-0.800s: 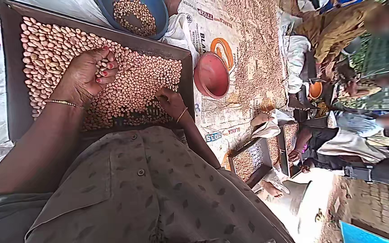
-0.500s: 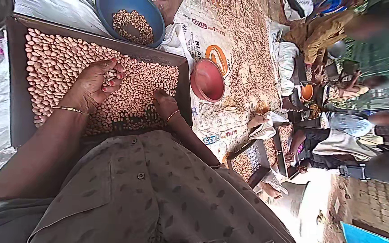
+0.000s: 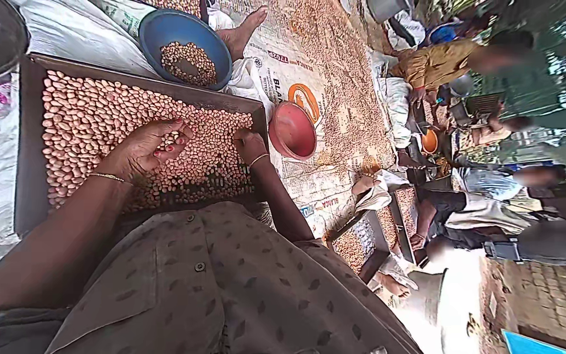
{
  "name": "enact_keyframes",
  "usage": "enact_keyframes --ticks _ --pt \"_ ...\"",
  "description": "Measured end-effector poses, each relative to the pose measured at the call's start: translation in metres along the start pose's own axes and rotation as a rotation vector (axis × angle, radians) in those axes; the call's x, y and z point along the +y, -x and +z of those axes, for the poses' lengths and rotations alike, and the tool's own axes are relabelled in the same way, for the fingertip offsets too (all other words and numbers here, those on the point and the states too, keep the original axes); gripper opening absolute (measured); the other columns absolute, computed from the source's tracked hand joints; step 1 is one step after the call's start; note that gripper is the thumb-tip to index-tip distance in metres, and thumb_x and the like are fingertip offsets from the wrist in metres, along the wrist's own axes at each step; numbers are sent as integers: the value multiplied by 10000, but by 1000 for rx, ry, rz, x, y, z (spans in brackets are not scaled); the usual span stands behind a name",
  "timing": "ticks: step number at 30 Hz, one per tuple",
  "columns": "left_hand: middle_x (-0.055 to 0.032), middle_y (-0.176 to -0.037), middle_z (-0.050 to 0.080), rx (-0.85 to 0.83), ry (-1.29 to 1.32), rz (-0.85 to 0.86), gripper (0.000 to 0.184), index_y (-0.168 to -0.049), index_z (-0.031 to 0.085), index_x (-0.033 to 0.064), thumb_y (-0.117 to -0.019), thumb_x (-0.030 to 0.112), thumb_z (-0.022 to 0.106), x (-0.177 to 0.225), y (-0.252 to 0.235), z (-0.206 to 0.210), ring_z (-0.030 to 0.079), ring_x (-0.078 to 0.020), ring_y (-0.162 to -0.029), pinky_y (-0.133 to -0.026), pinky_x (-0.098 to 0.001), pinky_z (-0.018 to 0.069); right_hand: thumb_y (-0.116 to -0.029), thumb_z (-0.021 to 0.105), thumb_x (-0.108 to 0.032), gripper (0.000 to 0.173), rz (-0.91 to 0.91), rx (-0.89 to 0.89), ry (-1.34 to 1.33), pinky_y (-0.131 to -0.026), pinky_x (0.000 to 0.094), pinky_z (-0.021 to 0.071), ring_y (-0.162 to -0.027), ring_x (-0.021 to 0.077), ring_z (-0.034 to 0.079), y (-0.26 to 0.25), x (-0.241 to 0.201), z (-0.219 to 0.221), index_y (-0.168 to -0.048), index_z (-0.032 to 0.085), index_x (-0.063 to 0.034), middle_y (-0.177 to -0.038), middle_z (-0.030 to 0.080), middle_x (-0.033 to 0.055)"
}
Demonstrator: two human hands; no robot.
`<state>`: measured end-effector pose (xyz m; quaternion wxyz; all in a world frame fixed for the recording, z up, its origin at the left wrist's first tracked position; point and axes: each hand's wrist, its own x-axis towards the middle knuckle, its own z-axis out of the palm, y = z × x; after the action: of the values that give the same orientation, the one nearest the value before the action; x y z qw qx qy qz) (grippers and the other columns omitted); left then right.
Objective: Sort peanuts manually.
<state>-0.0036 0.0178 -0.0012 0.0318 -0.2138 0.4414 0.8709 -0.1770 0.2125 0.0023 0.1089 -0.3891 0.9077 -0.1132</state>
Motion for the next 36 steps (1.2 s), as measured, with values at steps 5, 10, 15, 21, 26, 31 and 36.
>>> enact_keyframes --ticks 5,10,15,21,26,31,36 --pt "112 -639 481 160 67 137 349 -878 594 192 -1102 256 333 8 3 -10 346 43 -421 -371 -89 263 -1031 537 -119 296 179 -137 230 -937 560 542 -1187 375 652 2 -24 7 -1288 659 -36 -1336 639 193" --pt "58 -721 600 133 -117 17 521 -1009 681 165 -1112 464 267 2 1 -1 385 6 -445 -383 -119 264 -1008 581 -155 224 85 10 14 -866 541 553 -1013 333 709 11 -14 -4 -1136 722 -36 -1118 732 165" --pt "33 -820 670 -41 -242 -93 664 -1058 690 191 -1086 575 149 -7 -3 3 481 -13 -526 -428 -141 314 -976 625 -31 290 -372 191 -629 -781 340 605 -839 186 710 24 -38 -20 -1235 647 98 -1020 726 168" --pt "82 -716 560 99 155 165 505 -958 634 155 -1129 361 206 11 8 -10 363 41 -435 -373 -89 270 -928 701 -56 245 -507 19 -337 -1061 496 483 -1214 326 636 12 -71 20 -1161 745 5 -1234 709 178" --pt "120 -681 497 318 353 333 377 -980 591 194 -1125 286 256 24 13 -36 360 46 -442 -385 -86 263 -912 745 -145 335 -416 -221 31 -1185 707 181 -1455 342 426 14 -68 37 -1246 742 -165 -1451 599 111" --pt "116 -651 484 330 415 380 343 -959 584 188 -1120 255 289 27 14 -35 359 40 -441 -393 -93 267 -917 734 -106 261 -151 -217 -1 -1088 575 446 -1319 401 539 27 -6 8 -1165 736 -24 -1326 634 222" --pt "123 -613 432 255 376 367 353 -908 566 198 -1121 254 290 26 12 -32 320 41 -432 -389 -94 244 -960 645 -25 205 -244 -317 -373 -860 411 569 -943 250 694 48 10 -19 -1143 720 32 -1120 709 195"
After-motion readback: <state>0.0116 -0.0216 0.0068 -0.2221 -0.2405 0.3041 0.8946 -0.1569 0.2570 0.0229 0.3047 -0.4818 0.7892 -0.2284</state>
